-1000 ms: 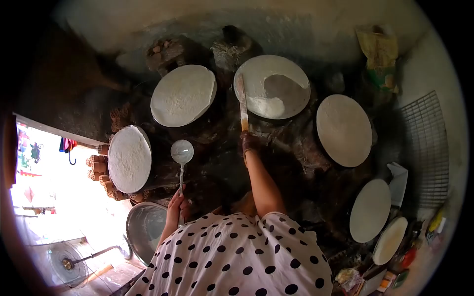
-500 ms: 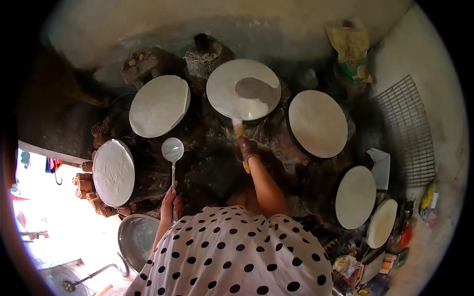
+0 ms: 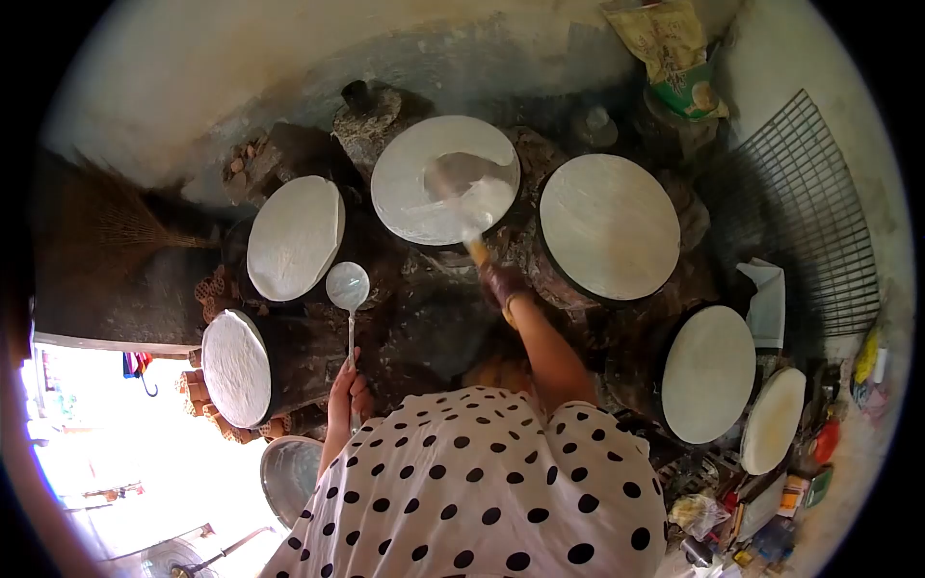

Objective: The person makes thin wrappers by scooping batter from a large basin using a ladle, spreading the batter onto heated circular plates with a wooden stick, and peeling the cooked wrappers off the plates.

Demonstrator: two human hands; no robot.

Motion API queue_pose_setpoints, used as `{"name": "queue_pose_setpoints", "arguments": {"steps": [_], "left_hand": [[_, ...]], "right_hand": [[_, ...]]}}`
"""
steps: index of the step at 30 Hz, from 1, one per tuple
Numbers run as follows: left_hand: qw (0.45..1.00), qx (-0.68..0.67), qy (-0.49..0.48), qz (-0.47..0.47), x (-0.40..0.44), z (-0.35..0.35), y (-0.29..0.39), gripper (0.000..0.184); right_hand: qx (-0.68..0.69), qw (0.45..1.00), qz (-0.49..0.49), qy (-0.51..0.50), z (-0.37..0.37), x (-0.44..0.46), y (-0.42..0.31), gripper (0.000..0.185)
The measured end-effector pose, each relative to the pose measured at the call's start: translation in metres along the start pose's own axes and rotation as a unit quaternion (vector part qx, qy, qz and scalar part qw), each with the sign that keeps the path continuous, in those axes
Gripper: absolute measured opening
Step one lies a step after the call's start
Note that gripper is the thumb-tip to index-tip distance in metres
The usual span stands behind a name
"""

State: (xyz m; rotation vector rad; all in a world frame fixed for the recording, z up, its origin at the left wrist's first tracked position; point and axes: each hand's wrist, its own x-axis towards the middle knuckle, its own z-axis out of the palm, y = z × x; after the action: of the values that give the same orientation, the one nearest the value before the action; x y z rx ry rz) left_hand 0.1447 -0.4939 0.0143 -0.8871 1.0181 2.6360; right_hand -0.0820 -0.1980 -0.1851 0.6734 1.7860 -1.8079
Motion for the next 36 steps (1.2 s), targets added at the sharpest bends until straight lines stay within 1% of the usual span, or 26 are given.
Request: {"name": "queue_pose_setpoints", "arguments": {"steps": [2, 4, 5, 7, 9, 11, 12, 14, 15, 16, 17, 19, 20, 22, 23, 25, 26, 27, 29, 30, 31, 33, 34, 35, 36], "left_hand": [[1.000, -0.011, -0.019, -0.003, 0.003, 0.010, -0.002, 0.037], [0.999, -0.011, -0.030, 0.006, 0.002, 0.019, -0.004, 0.037], [0.999, -0.011, -0.037, 0.012, 0.001, 0.021, -0.006, 0.037], [0.999, -0.030, -0.031, 0.006, 0.006, 0.018, -0.010, 0.036], [0.998, -0.038, -0.053, -0.002, 0.010, 0.019, -0.012, 0.036], [0.999, -0.023, -0.036, 0.000, 0.010, 0.027, -0.011, 0.036], [1.000, -0.008, -0.018, 0.000, 0.009, 0.029, -0.010, 0.035], [1.000, -0.009, -0.028, -0.001, 0.008, 0.026, -0.008, 0.036], [0.999, -0.011, -0.039, -0.001, 0.009, 0.024, -0.007, 0.037], [0.999, -0.013, -0.039, 0.001, 0.008, 0.023, -0.007, 0.037], [0.999, -0.020, -0.044, 0.011, 0.006, 0.023, -0.007, 0.035], [0.998, -0.025, -0.046, 0.023, 0.004, 0.024, -0.005, 0.034], [0.999, -0.013, -0.032, 0.026, 0.001, 0.024, -0.004, 0.033], [1.000, 0.000, -0.013, 0.026, -0.004, 0.021, -0.005, 0.033], [1.000, -0.001, -0.006, 0.016, -0.002, 0.021, -0.004, 0.034], [1.000, -0.002, -0.001, 0.007, 0.000, 0.023, -0.004, 0.034], [1.000, 0.008, 0.000, 0.002, 0.001, 0.024, -0.004, 0.034], [1.000, 0.017, 0.003, -0.003, 0.001, 0.024, -0.003, 0.034], [1.000, 0.010, -0.011, 0.000, 0.000, 0.025, -0.001, 0.034], [1.000, 0.005, -0.026, 0.000, -0.002, 0.025, -0.003, 0.034], [1.000, -0.003, -0.024, 0.002, -0.002, 0.026, -0.007, 0.034], [1.000, 0.016, -0.011, 0.007, -0.003, 0.026, -0.009, 0.037], [1.000, 0.014, -0.009, 0.008, 0.000, 0.027, -0.009, 0.037], [1.000, 0.015, -0.002, -0.001, 0.001, 0.025, -0.010, 0.037], [1.000, 0.017, 0.006, -0.011, 0.001, 0.024, -0.011, 0.037]], "right_hand": [[-0.052, 0.998, -0.002, -0.045, -0.009, -0.020, 0.016, 0.031], [0.052, 0.995, 0.062, -0.050, -0.043, -0.022, 0.018, 0.031], [0.053, 0.995, 0.061, -0.051, -0.052, -0.014, 0.007, 0.031], [0.081, 0.995, -0.018, -0.049, -0.066, 0.015, -0.027, 0.034], [0.011, 0.998, 0.005, 0.055, -0.050, 0.043, -0.081, 0.035], [-0.019, 0.993, -0.051, 0.105, -0.024, 0.045, -0.118, 0.038], [-0.018, 0.993, -0.050, 0.104, -0.015, 0.038, -0.118, 0.038], [0.069, 0.994, -0.079, 0.036, -0.004, 0.023, -0.108, 0.042], [-0.004, 0.972, -0.224, 0.076, -0.004, 0.023, -0.080, 0.043], [-0.082, 0.920, -0.357, 0.138, -0.005, 0.025, -0.051, 0.054], [-0.069, 0.940, -0.294, 0.159, -0.003, 0.003, -0.034, 0.053], [-0.187, 0.891, -0.289, 0.297, -0.010, -0.006, -0.012, 0.053], [-0.219, 0.893, -0.230, 0.320, -0.008, -0.002, -0.013, 0.055], [-0.210, 0.934, -0.080, 0.276, -0.001, 0.006, -0.039, 0.059], [-0.213, 0.945, -0.004, 0.249, 0.004, 0.004, -0.058, 0.061], [-0.216, 0.945, -0.135, 0.205, 0.020, 0.015, -0.064, 0.061], [-0.216, 0.931, -0.196, 0.220, 0.025, 0.049, -0.041, 0.060], [-0.217, 0.930, -0.198, 0.219, 0.019, 0.043, -0.043, 0.060], [-0.187, 0.950, -0.180, 0.171, 0.008, 0.014, -0.055, 0.056], [-0.139, 0.967, -0.097, 0.192, 0.004, -0.010, -0.062, 0.053], [-0.147, 0.966, -0.099, 0.189, 0.008, -0.012, -0.061, 0.053], [-0.311, 0.926, -0.031, 0.214, 0.024, -0.013, -0.053, 0.052], [-0.246, 0.909, -0.241, 0.232, 0.034, 0.032, -0.007, 0.054], [-0.250, 0.910, -0.239, 0.229, 0.031, 0.039, -0.011, 0.054], [-0.185, 0.937, -0.245, 0.169, 0.026, 0.052, -0.024, 0.055]]}}
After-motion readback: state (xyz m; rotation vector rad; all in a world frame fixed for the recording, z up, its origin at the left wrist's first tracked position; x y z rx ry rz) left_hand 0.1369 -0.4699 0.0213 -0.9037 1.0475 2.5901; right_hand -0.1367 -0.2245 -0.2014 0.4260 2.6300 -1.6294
